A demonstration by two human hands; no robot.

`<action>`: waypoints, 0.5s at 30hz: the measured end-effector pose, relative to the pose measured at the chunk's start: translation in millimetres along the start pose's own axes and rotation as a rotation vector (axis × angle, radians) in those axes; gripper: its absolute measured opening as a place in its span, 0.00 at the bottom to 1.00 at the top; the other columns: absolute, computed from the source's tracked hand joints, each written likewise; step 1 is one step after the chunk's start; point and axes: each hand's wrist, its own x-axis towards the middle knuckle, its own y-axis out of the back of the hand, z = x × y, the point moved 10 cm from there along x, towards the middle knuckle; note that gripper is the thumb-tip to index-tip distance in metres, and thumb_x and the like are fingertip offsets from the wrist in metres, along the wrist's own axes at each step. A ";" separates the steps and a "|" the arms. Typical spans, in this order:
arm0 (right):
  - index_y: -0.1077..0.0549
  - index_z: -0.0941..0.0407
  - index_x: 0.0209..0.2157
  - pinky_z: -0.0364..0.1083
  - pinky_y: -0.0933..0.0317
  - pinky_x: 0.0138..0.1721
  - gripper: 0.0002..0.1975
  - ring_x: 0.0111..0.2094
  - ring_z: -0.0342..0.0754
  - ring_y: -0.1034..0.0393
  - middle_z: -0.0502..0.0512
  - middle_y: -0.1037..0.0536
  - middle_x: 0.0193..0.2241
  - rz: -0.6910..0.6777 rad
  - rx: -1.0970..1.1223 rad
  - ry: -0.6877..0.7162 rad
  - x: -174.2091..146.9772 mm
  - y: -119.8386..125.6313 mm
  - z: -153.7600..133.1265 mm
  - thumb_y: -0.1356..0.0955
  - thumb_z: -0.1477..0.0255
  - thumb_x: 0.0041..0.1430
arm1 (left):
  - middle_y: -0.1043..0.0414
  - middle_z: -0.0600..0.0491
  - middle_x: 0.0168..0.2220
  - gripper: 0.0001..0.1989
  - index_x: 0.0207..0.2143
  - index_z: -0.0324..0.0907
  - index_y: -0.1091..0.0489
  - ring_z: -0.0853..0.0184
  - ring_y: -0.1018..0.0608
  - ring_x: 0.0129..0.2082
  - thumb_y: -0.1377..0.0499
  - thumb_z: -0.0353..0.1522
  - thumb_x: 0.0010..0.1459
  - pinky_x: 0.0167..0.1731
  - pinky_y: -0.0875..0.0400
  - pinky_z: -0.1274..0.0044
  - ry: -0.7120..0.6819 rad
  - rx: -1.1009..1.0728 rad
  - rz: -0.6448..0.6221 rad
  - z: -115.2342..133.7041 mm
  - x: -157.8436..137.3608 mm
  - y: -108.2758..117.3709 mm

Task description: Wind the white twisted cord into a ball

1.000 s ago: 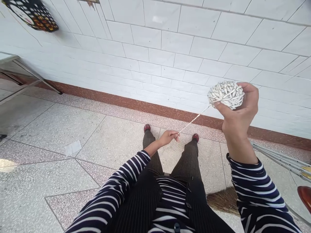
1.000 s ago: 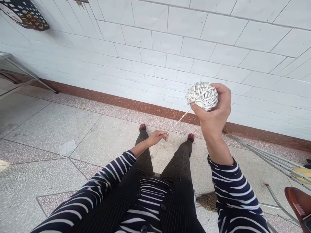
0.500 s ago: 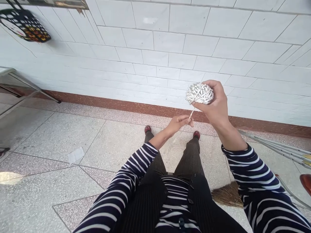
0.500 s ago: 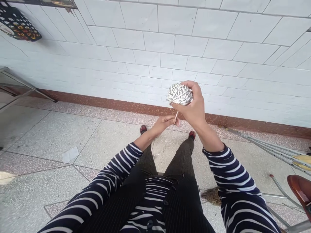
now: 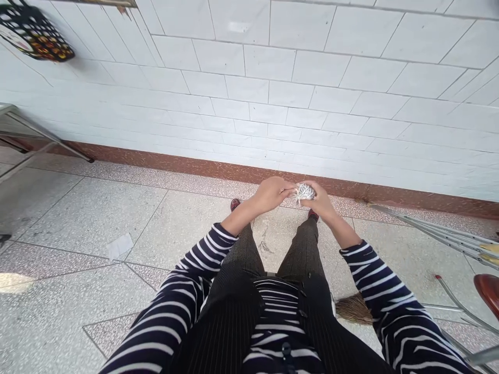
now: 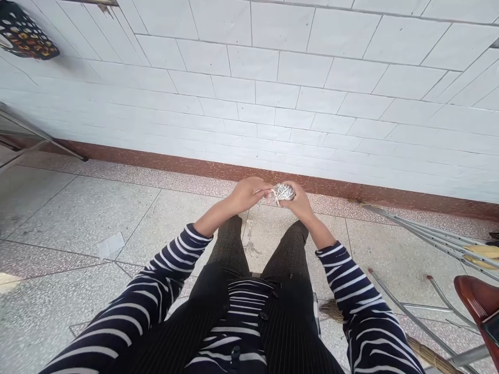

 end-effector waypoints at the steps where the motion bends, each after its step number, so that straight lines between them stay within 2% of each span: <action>1: 0.27 0.52 0.49 0.58 0.33 0.48 0.31 0.47 0.56 0.31 0.55 0.26 0.47 -0.064 0.101 -0.057 -8.3 -10.7 7.1 0.26 0.73 0.38 | 0.21 0.52 0.34 0.11 0.35 0.44 0.22 0.62 0.24 0.39 0.43 0.36 0.64 0.51 0.37 0.71 -0.019 0.019 -0.001 -3.2 5.6 -0.1; 3: 0.28 0.50 0.51 0.54 0.31 0.45 0.31 0.45 0.54 0.29 0.54 0.25 0.47 -0.152 0.320 -0.176 -25.3 -27.2 15.0 0.26 0.73 0.40 | 0.22 0.52 0.34 0.10 0.34 0.45 0.23 0.62 0.25 0.39 0.43 0.35 0.64 0.56 0.40 0.69 -0.050 0.027 -0.016 -9.7 14.1 -4.6; 6: 0.29 0.47 0.53 0.52 0.29 0.45 0.31 0.47 0.53 0.27 0.53 0.25 0.51 -0.200 0.567 -0.255 -43.9 -36.8 9.9 0.27 0.72 0.44 | 0.22 0.51 0.34 0.11 0.34 0.44 0.23 0.62 0.25 0.39 0.44 0.35 0.65 0.53 0.39 0.70 -0.061 0.045 -0.030 -18.6 19.0 -12.3; 11: 0.28 0.44 0.53 0.57 0.27 0.48 0.30 0.52 0.55 0.28 0.52 0.26 0.56 -0.289 0.729 -0.272 -62.3 -40.5 -10.3 0.27 0.75 0.46 | 0.21 0.51 0.35 0.13 0.35 0.42 0.22 0.62 0.24 0.37 0.45 0.36 0.65 0.41 0.36 0.75 0.008 0.037 -0.019 -38.8 14.7 -16.2; 15: 0.28 0.44 0.53 0.61 0.27 0.49 0.31 0.56 0.59 0.31 0.54 0.28 0.58 -0.274 0.733 -0.174 -63.5 -24.7 -34.8 0.27 0.75 0.45 | 0.19 0.51 0.39 0.12 0.38 0.41 0.21 0.61 0.22 0.41 0.43 0.35 0.62 0.41 0.33 0.76 0.080 -0.139 0.001 -59.5 9.3 -22.9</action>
